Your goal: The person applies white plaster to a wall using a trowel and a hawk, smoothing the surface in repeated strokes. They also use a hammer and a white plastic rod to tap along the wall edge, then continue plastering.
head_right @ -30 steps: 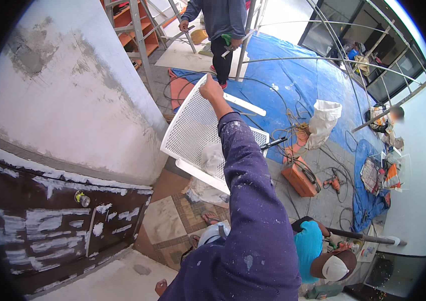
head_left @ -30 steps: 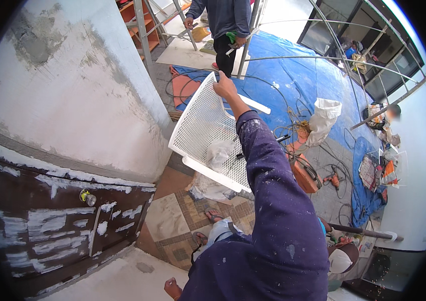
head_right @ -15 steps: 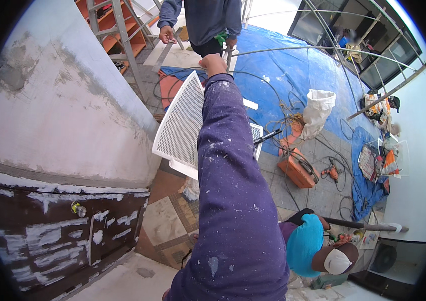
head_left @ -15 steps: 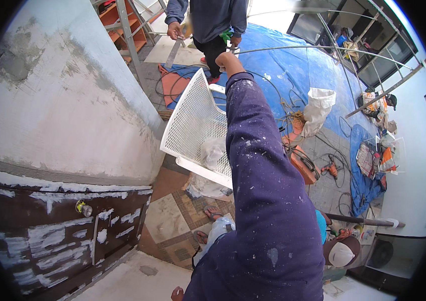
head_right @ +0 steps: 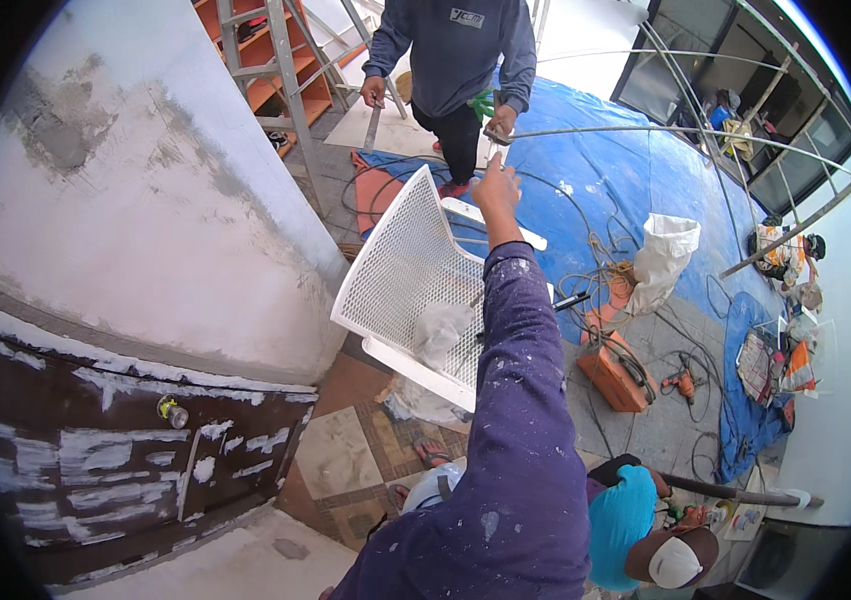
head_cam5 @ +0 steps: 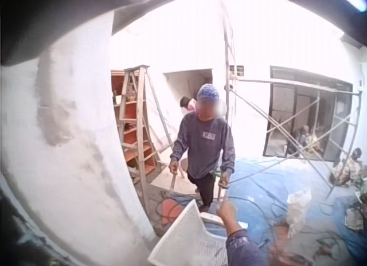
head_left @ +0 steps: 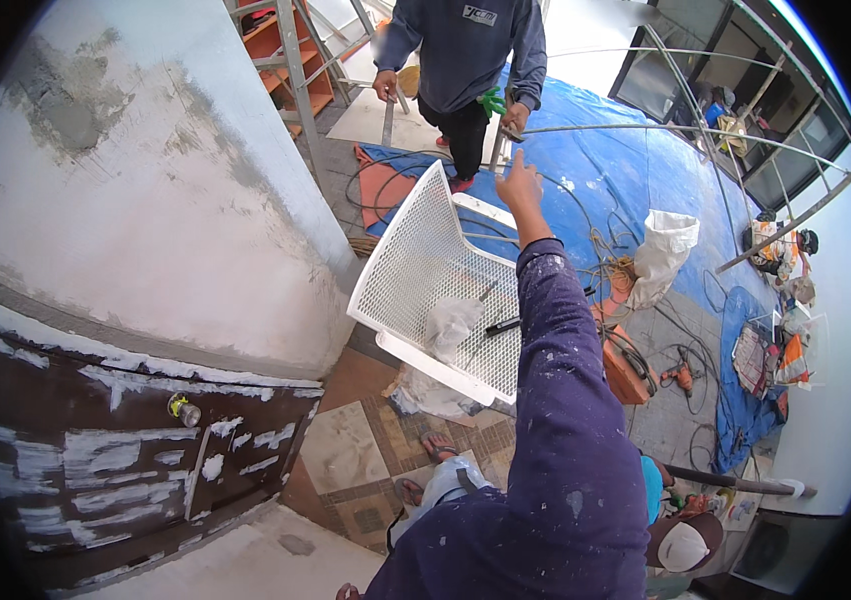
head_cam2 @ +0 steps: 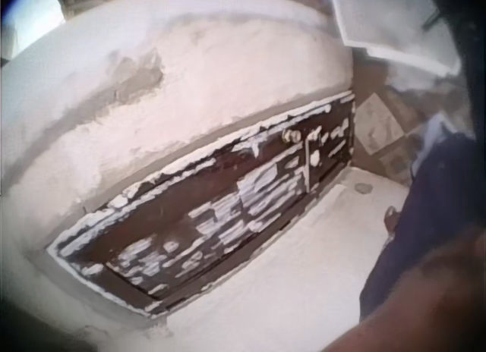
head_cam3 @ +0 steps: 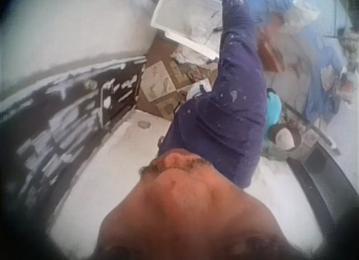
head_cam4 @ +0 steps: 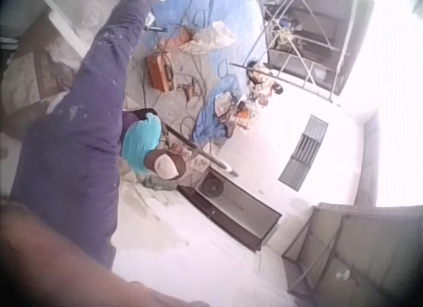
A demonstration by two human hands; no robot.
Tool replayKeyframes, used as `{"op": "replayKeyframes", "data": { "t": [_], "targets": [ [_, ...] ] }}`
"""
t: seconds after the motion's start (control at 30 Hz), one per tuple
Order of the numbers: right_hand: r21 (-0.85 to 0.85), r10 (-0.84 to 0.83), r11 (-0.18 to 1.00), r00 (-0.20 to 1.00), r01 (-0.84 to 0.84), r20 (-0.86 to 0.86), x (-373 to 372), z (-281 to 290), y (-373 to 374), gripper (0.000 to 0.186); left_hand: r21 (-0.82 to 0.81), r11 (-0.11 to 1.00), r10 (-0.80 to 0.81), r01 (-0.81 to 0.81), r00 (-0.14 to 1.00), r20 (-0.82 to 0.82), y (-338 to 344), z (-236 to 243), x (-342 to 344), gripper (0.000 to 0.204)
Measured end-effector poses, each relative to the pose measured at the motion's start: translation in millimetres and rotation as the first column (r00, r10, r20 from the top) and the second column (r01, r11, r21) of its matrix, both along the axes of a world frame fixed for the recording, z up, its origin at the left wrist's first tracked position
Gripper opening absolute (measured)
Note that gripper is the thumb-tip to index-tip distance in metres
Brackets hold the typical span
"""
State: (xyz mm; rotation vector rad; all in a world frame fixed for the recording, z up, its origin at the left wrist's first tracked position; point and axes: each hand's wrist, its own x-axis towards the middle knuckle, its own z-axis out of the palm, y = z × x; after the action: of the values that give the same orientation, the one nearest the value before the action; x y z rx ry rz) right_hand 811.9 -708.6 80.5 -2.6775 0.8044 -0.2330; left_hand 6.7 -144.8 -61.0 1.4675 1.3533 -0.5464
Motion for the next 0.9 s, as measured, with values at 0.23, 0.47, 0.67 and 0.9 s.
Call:
{"op": "replayKeyframes", "data": {
  "t": [0.23,0.47,0.67,0.9],
  "targets": [
    [0.168,0.067,0.982,0.992,-0.084,0.104,92,-21,-42,0.097,-0.230,0.965,0.123,-0.128,0.992,-0.035,10,37,19,0.042],
    [0.818,-0.150,0.529,0.924,-0.226,0.352,187,-123,-8,0.058,0.214,0.910,-0.323,0.356,0.930,-0.175,-30,71,68,0.038],
    [0.784,-0.070,0.563,0.931,-0.261,0.359,169,-115,21,0.046,0.457,0.836,-0.353,0.304,0.936,0.023,-41,114,170,0.032],
    [0.706,0.113,0.610,0.921,-0.361,0.373,-107,-15,122,0.058,0.820,0.457,-0.819,0.345,0.524,0.235,-68,113,342,0.054]
  ]
}}
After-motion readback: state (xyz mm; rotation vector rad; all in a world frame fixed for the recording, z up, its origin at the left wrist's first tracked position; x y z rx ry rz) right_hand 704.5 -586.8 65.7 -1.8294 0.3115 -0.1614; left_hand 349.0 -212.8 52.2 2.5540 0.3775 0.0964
